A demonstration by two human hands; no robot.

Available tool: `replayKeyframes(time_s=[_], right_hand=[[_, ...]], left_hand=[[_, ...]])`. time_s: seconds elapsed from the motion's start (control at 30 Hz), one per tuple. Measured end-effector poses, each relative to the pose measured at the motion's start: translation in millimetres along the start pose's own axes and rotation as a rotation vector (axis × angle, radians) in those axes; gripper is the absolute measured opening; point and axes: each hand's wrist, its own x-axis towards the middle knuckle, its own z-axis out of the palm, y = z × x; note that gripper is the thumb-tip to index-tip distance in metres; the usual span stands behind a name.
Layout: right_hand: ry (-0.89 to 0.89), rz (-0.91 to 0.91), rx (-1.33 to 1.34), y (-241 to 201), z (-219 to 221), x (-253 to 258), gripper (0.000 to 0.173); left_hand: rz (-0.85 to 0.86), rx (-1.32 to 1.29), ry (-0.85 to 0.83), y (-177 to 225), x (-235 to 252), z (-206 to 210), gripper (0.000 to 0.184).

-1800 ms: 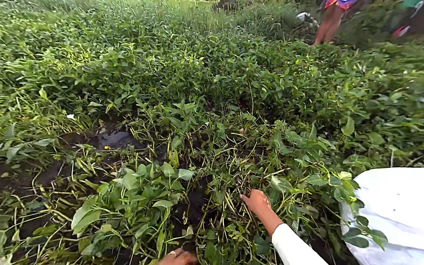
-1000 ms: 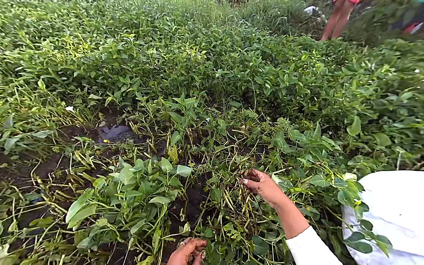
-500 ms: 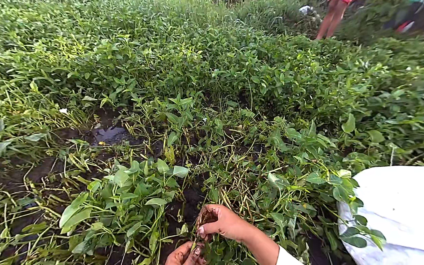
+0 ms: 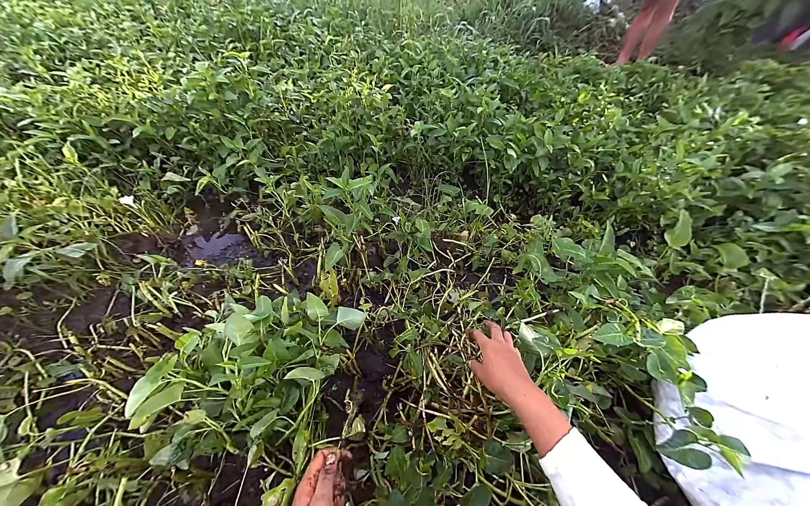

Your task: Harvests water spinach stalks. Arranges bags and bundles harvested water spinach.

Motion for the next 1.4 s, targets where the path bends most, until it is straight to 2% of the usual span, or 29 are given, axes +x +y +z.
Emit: replayKeyframes(time_s=[0.07,0.1,0.2,0.23,0.33,0.43,0.53,0.63,0.77,0.83,0.9,0.97,1.1,1.23,1.3,1.4], right_hand=[[-0.001,-0.043,0.09,-5,13,-1,0.047],[-0.047,-0.046,0.117,-11,21,-1,0.042],[-0.274,0.018,0.03,-23,44,5,0.05],[-0.313,0.029,0.007,-23,49,9,0.046],[-0.274,0.004,0.16,-19,32,14,0.033],[-0.233,-0.018,0.41,-3,0,14,0.027],[-0.205,-0.002,0.507,12,-10,15,0.027],[-0.243,-0.05,0.277,18,-11,2,0.04],[-0.297,-0.029,0.021,42,-2,-22,0.023],[-0.315,0.031,-0.082,56,9,-32,0.025],[-0.292,0.096,-0.102,65,20,-39,0.037],[-0.261,0.132,-0.082,69,30,-42,0.042],[-0.316,0.134,-0.016,65,25,-38,0.03],[-0.133,0.116,0.053,37,6,-30,0.027],[-0.04,0.069,0.141,23,12,-17,0.043],[-0.135,0.117,0.107,0,36,9,0.115]], left_hand=[[0.007,-0.008,-0.022,-1,-1,1,0.029],[0.003,-0.009,-0.034,-1,-1,2,0.027],[-0.044,-0.042,-0.034,1,-4,7,0.023],[-0.053,-0.057,-0.038,1,-4,9,0.023],[-0.031,-0.051,-0.03,3,-5,9,0.02],[-0.035,-0.022,-0.023,0,-7,4,0.019],[-0.06,-0.003,-0.058,-7,-4,-2,0.018],[-0.069,0.017,-0.068,-5,-1,-1,0.018],[-0.055,0.033,-0.086,5,-3,4,0.017],[-0.037,0.045,-0.104,6,-4,6,0.016],[-0.036,0.054,-0.116,3,-4,7,0.016],[-0.045,0.059,-0.116,0,-4,7,0.016],[-0.057,0.067,-0.125,-2,-5,10,0.015],[-0.037,0.076,-0.126,1,-5,12,0.015],[-0.029,0.075,-0.132,-1,-5,12,0.015],[-0.039,0.086,-0.133,-3,-5,12,0.015]])
